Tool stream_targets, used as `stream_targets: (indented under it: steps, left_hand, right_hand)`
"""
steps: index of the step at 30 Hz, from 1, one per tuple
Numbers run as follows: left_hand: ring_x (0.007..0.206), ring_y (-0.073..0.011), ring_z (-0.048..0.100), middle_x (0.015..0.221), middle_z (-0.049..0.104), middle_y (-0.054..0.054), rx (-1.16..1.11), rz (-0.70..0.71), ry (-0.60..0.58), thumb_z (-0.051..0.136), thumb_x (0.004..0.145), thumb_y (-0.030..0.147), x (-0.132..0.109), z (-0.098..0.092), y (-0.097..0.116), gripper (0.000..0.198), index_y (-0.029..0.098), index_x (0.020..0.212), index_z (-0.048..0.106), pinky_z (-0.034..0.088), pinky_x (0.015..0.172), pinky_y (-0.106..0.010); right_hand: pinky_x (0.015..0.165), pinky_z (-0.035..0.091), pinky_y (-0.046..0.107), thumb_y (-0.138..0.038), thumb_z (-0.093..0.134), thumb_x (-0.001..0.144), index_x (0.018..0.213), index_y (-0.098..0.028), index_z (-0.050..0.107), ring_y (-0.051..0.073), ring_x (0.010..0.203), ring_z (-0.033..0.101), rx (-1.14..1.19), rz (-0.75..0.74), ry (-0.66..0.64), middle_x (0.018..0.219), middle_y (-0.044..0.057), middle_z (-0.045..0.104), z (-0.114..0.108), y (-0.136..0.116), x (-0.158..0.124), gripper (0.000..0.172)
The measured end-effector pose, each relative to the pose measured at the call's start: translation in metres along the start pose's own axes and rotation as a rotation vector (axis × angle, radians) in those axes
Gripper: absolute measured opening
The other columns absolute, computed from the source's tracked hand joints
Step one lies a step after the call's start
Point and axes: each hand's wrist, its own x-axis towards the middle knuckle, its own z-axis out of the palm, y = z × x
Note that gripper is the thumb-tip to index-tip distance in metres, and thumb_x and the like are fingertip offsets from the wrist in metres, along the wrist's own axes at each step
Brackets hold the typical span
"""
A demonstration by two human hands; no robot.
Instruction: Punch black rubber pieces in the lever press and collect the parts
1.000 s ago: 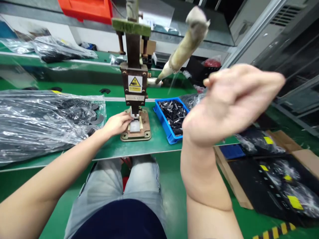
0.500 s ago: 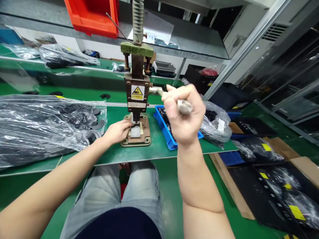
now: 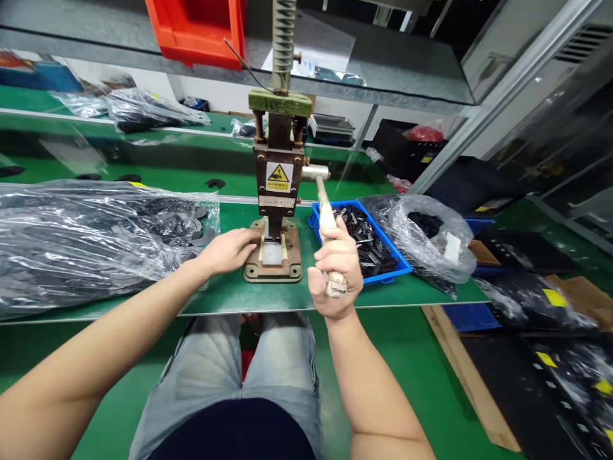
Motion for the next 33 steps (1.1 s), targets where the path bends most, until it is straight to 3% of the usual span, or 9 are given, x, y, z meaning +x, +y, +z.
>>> stream_targets:
  steps: [6, 10, 15, 19, 23, 30, 33]
  left_hand:
    - [0.13, -0.0367, 0.064, 0.139, 0.075, -0.016, 0.364, -0.227, -0.196, 0.054, 0.1, 0.041, -0.015, -0.049, -0.095, 0.048, 0.019, 0.138, 0.072, 0.047, 0.114, -0.047]
    - [0.134, -0.041, 0.06, 0.145, 0.071, -0.016, 0.429, -0.321, -0.371, 0.06, 0.093, 0.062, -0.015, -0.057, -0.133, 0.06, 0.023, 0.137, 0.074, 0.047, 0.111, -0.049]
    - [0.139, -0.0438, 0.051, 0.159, 0.06, -0.015, 0.385, -0.356, -0.424, 0.069, 0.085, 0.063, -0.006, -0.045, -0.134, 0.056, 0.028, 0.128, 0.079, 0.043, 0.113, -0.054]
    - [0.136, -0.0422, 0.052, 0.145, 0.069, -0.012, 0.301, -0.368, -0.447, 0.074, 0.081, 0.056, 0.001, -0.04, -0.128, 0.04, 0.029, 0.11, 0.081, 0.042, 0.113, -0.057]
    - [0.133, -0.0414, 0.054, 0.137, 0.073, -0.012, 0.237, -0.351, -0.455, 0.076, 0.078, 0.058, 0.002, -0.037, -0.124, 0.039, 0.03, 0.105, 0.079, 0.043, 0.11, -0.059]
    - [0.13, -0.0402, 0.057, 0.128, 0.075, -0.011, 0.209, -0.294, -0.444, 0.08, 0.075, 0.054, 0.001, -0.036, -0.115, 0.032, 0.028, 0.093, 0.077, 0.047, 0.105, -0.054]
    - [0.12, -0.034, 0.064, 0.116, 0.078, -0.009, 0.091, -0.254, -0.399, 0.075, 0.079, 0.055, 0.002, -0.04, -0.109, 0.03, 0.026, 0.087, 0.071, 0.051, 0.099, -0.045]
  right_hand:
    - [0.113, 0.058, 0.072, -0.037, 0.074, 0.086, 0.087, -0.031, 0.06, 0.029, 0.107, 0.072, -0.003, 0.008, 0.035, 0.081, -0.002, 0.061, 0.004, 0.001, -0.001, 0.016]
    - [0.114, 0.058, 0.071, -0.037, 0.074, 0.086, 0.088, -0.031, 0.061, 0.028, 0.106, 0.071, 0.01, 0.019, 0.077, 0.081, -0.002, 0.06, 0.008, 0.0, -0.001, 0.014]
    - [0.113, 0.056, 0.075, -0.04, 0.075, 0.087, 0.087, -0.03, 0.059, 0.028, 0.106, 0.072, 0.018, 0.011, 0.093, 0.081, -0.001, 0.059, 0.01, 0.0, -0.001, 0.019]
    - [0.111, 0.058, 0.075, -0.042, 0.075, 0.088, 0.087, -0.03, 0.059, 0.029, 0.105, 0.072, 0.007, 0.018, 0.093, 0.081, -0.001, 0.059, 0.009, 0.001, -0.002, 0.02]
    - [0.112, 0.057, 0.075, -0.039, 0.075, 0.087, 0.088, -0.029, 0.06, 0.029, 0.106, 0.072, 0.03, 0.012, 0.099, 0.082, 0.0, 0.06, 0.01, 0.0, -0.003, 0.018]
    - [0.115, 0.054, 0.076, -0.036, 0.074, 0.089, 0.09, -0.029, 0.06, 0.029, 0.108, 0.071, 0.036, 0.007, 0.078, 0.084, 0.0, 0.062, 0.009, -0.003, -0.001, 0.015]
    - [0.117, 0.053, 0.076, -0.035, 0.074, 0.088, 0.091, -0.029, 0.061, 0.029, 0.11, 0.071, 0.04, 0.01, 0.063, 0.086, 0.0, 0.063, 0.008, -0.003, -0.002, 0.014]
